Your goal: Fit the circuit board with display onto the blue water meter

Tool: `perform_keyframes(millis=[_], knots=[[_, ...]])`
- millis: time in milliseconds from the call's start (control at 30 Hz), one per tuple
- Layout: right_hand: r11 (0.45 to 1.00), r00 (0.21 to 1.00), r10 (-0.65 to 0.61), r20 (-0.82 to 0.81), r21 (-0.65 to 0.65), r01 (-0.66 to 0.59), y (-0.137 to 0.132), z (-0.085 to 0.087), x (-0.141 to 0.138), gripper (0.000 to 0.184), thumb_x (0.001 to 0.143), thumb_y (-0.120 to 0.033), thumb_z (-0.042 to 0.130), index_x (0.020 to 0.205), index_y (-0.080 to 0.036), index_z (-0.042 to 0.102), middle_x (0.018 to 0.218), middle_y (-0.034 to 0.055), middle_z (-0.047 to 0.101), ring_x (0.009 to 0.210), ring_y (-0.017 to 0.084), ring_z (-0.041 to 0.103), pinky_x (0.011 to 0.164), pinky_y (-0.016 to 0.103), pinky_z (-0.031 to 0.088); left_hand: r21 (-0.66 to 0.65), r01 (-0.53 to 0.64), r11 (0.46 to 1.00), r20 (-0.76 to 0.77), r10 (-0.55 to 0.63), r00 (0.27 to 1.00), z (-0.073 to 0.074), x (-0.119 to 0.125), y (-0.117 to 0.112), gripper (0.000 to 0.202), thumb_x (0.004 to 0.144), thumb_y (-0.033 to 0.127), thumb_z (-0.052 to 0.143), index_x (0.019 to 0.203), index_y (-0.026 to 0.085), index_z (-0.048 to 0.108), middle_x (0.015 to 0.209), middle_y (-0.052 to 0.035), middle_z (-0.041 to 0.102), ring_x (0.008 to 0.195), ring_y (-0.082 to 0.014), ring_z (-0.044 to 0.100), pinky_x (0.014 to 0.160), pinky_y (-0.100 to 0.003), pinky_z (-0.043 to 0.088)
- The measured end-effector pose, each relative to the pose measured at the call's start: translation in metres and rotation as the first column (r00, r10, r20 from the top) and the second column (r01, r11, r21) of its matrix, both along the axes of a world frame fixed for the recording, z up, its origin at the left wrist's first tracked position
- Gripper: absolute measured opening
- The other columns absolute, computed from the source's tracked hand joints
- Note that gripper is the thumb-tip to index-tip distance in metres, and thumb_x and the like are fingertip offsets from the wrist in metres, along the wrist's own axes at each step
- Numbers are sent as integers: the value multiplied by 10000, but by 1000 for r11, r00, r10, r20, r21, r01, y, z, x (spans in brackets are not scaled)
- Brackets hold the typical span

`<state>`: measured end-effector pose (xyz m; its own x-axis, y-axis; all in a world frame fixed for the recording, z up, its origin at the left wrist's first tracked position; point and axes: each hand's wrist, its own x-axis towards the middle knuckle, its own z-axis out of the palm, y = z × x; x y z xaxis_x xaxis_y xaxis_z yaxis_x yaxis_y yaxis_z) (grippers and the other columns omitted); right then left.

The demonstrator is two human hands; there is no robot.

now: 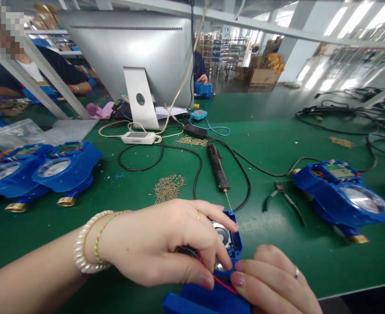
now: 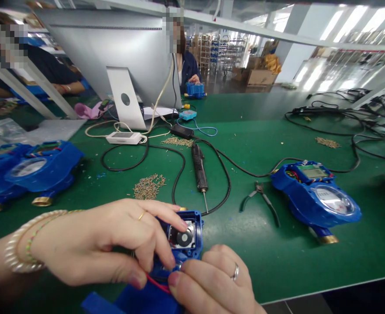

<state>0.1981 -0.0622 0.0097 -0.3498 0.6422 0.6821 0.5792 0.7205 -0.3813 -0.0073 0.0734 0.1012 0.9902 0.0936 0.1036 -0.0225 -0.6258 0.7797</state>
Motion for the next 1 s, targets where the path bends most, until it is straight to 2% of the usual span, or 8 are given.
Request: perform_keyframes(millis=[100,267,467,567,667,767,867,1000], knots=[[999,1000,-1,-25,35,2,2,-2,-4,258,909,-166,544,1164,-184,580,858,56,750,721,174,692,613,299,524,-20,6,1000,-30,-7,1000,-1,-1,1,143,804,76,683,798,202,615,904,-13,732,1041,-181,640,1139,-358,337],[998,984,-64,-169,-32,59,5,-10,-9,319,863,-106,556,1168,-202,576,882,69,726,729,178,673,622,305,522,295,-25,955,-62,46,997,-3,-3,2,77,909,224,578,863,199,635,770,-8,682,910,-175,619,1143,-386,266],[986,940,-85,-332,-164,32,7,-14,-9,330,823,-62,565,1128,-186,592,936,61,661,852,177,618,721,309,500,456,-145,878,-34,180,983,-11,-8,0,173,917,183,487,972,213,648,765,-29,665,765,-196,536,822,-343,374],[950,902,-167,-398,-310,38,9,-15,-12,259,852,-114,579,1092,-210,602,939,42,635,866,170,585,747,297,475,388,-273,881,-54,317,947,-14,-10,-4,172,906,169,481,837,185,638,720,-17,630,711,-167,527,711,-290,366],[895,851,-258,-458,-444,32,10,-11,-18,121,892,-176,559,976,-222,634,869,19,618,801,149,566,707,260,454,141,-396,907,-188,417,889,-13,-10,-9,238,925,240,496,729,165,608,662,24,590,612,-109,520,603,-208,372],[823,790,-347,-506,-569,-3,11,-8,-23,92,905,-257,565,923,-220,648,823,10,605,768,143,561,688,238,447,-61,-495,867,-325,451,831,-10,-11,-12,206,901,265,528,749,164,622,672,40,599,605,-99,528,566,-170,386],[738,721,-437,-538,-673,-55,12,-8,-25,143,897,-332,581,894,-207,651,797,12,603,757,149,556,685,237,446,-102,-537,838,-379,466,799,-9,-12,-14,195,892,268,515,759,165,615,609,47,570,537,-93,505,505,-163,365],[690,676,-481,-558,-717,-100,13,-8,-26,185,881,-383,598,904,-208,653,769,2,605,726,140,526,683,229,438,-95,-549,831,-382,479,791,-14,-15,-14,183,870,262,515,769,163,631,590,47,552,532,-92,491,492,-161,349]])
